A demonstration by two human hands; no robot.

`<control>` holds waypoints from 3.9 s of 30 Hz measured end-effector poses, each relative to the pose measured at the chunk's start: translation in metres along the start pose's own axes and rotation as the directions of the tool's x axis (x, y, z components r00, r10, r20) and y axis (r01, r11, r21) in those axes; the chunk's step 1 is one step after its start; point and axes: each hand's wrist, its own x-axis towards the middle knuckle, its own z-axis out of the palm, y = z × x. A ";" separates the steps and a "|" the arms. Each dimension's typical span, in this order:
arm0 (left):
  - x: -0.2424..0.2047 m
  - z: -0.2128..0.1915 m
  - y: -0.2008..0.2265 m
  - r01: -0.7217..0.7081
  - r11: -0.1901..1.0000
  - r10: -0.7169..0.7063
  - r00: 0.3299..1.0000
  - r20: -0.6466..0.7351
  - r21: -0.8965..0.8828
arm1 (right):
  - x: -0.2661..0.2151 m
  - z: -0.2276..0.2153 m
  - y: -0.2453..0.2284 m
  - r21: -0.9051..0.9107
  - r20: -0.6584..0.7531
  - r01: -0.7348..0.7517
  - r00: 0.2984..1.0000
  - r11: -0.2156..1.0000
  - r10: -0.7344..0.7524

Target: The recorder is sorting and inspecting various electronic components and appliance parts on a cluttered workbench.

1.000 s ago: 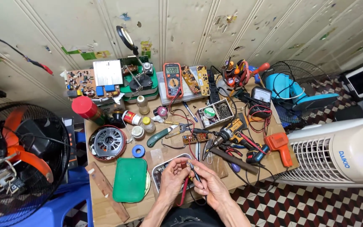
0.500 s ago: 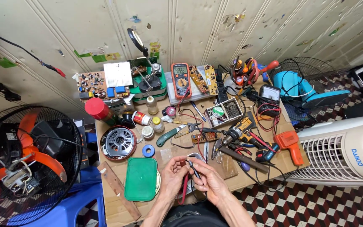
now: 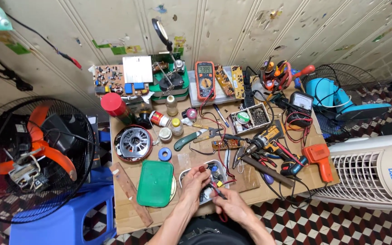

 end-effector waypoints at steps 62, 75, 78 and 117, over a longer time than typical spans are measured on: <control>-0.004 -0.097 0.063 -0.169 0.863 0.432 0.737 -0.520 0.476 | 0.247 0.010 -0.361 -0.788 0.206 0.594 0.501 0.161 -0.841; 0.137 0.017 0.275 -0.334 0.032 0.923 0.371 0.100 0.942 | 0.262 0.000 -0.348 -0.758 0.153 0.577 0.609 0.303 -0.778; 0.166 0.022 0.294 -0.223 0.027 0.883 0.462 0.081 0.974 | 0.268 -0.004 -0.346 -0.720 0.170 0.645 0.522 0.256 -0.836; 0.180 0.024 0.328 -0.100 0.083 0.854 0.520 -0.019 0.992 | 0.260 -0.030 -0.352 -0.670 0.192 0.682 0.542 0.294 -0.818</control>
